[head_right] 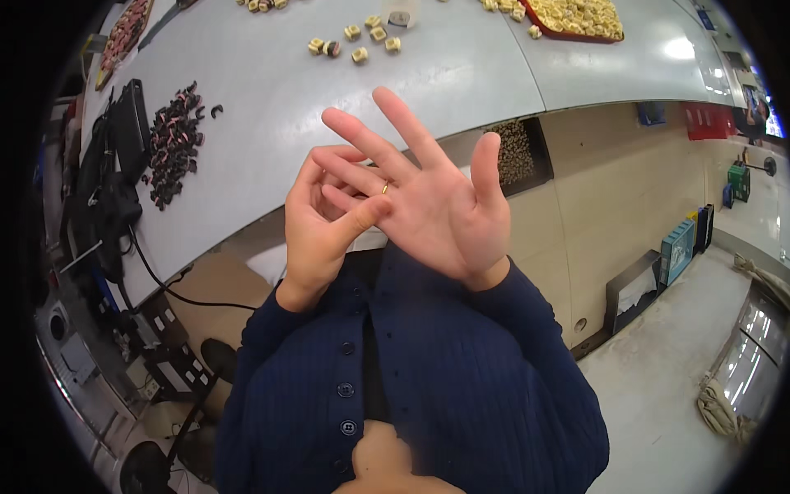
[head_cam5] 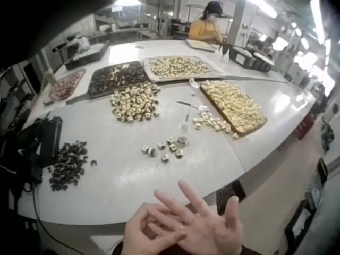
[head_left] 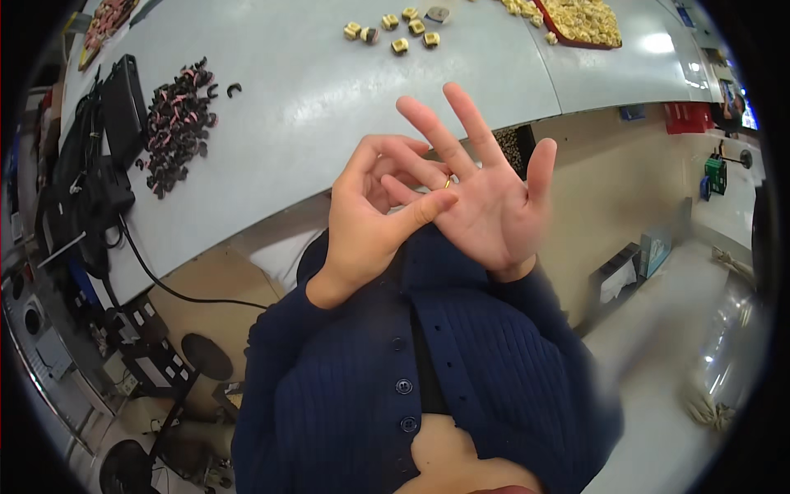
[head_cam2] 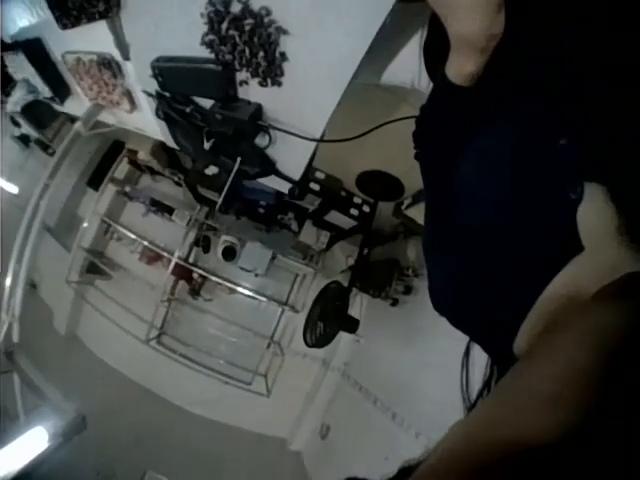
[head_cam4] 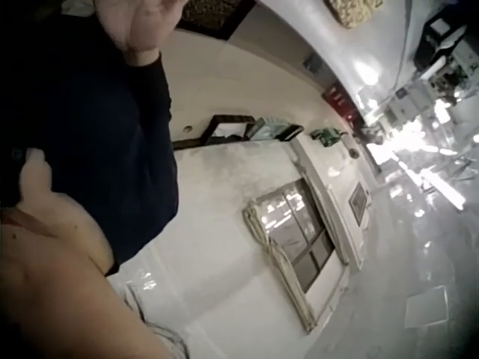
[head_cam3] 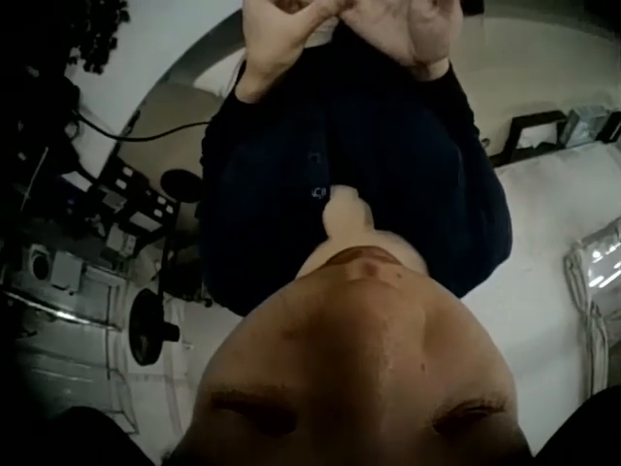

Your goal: Applying glue to small black C-shaped components and attaching them to small gold decorative parts on a factory workbench.

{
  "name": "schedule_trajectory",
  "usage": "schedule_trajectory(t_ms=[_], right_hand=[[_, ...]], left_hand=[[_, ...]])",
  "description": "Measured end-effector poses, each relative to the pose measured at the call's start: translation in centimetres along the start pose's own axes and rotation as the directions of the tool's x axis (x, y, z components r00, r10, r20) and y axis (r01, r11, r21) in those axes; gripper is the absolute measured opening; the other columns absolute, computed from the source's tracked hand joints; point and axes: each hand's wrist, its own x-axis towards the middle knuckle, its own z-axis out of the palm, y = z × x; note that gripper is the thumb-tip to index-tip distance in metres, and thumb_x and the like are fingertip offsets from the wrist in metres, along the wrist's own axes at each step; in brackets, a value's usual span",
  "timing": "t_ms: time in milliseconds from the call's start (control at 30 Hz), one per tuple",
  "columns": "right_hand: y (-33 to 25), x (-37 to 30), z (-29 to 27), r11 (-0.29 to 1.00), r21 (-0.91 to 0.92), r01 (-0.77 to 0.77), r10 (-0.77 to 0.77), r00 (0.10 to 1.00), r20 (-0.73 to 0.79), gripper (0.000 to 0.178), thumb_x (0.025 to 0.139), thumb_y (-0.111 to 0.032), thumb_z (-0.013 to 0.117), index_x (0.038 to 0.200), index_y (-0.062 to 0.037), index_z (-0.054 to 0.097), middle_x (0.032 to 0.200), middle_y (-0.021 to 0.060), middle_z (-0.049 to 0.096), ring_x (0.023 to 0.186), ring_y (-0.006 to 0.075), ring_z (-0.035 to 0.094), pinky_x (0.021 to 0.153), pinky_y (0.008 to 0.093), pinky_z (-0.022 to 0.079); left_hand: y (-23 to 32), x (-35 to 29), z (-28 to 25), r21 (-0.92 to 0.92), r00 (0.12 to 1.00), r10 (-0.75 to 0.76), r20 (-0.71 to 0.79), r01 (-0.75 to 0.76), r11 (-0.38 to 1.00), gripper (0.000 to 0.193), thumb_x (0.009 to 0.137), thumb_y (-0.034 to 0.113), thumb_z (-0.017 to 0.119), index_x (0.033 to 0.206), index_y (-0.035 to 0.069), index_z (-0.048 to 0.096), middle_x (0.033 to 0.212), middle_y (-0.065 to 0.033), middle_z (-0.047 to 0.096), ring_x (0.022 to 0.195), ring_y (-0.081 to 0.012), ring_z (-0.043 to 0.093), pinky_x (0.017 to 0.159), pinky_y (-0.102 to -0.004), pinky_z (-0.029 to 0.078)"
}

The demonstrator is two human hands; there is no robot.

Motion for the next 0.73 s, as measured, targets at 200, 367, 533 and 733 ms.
schedule_trajectory(t_ms=[200,367,533,733], right_hand=[[0.4,-2.5,-1.3,0.997,-0.072,0.009,-0.006,0.999,0.033,0.085,0.093,-0.066,0.027,0.151,-0.0131,-0.006,0.156,0.0198,-0.009,0.143,0.0424,0.005,0.114,0.0571,0.009],[0.6,-5.1,-2.7,0.997,-0.051,0.062,-0.064,0.997,-0.034,0.083,0.094,-0.065,0.024,0.152,-0.0113,-0.001,0.156,0.0225,-0.001,0.142,0.0417,0.013,0.114,0.0558,0.014],[-0.2,-6.8,-6.4,0.869,-0.492,0.059,-0.172,0.967,-0.186,0.068,0.099,-0.053,0.026,0.144,-0.0031,0.030,0.144,0.0257,0.035,0.134,0.0347,0.036,0.110,0.0492,0.029],[-0.3,-3.3,-19.1,-0.024,-0.947,-0.320,0.140,0.937,-0.321,0.048,0.099,-0.035,0.045,0.130,0.0008,0.047,0.130,0.0172,0.053,0.123,0.0275,0.047,0.108,0.0427,0.034]], left_hand=[[-1.5,-1.5,0.6,0.035,1.000,-0.007,0.000,0.007,0.999,0.046,0.077,0.004,0.077,0.112,-0.002,0.048,0.107,-0.0117,0.061,0.099,-0.0177,0.061,0.086,-0.0313,0.051],[-3.3,-2.5,1.4,0.001,0.994,-0.107,0.035,0.107,0.994,0.049,0.076,0.005,0.078,0.114,0.000,0.048,0.109,-0.0111,0.060,0.100,-0.0174,0.061,0.086,-0.0312,0.051],[-7.1,-2.7,-1.6,0.062,0.993,-0.086,0.076,0.082,0.995,0.047,0.081,0.008,0.074,0.120,-0.001,0.048,0.112,-0.0131,0.061,0.103,-0.0174,0.061,0.089,-0.0306,0.050],[-10.4,-0.6,-13.5,-0.258,0.880,-0.376,-0.292,0.306,0.916,0.046,0.091,0.015,0.063,0.130,0.001,0.045,0.127,-0.0156,0.056,0.115,-0.0231,0.057,0.095,-0.0305,0.048]])
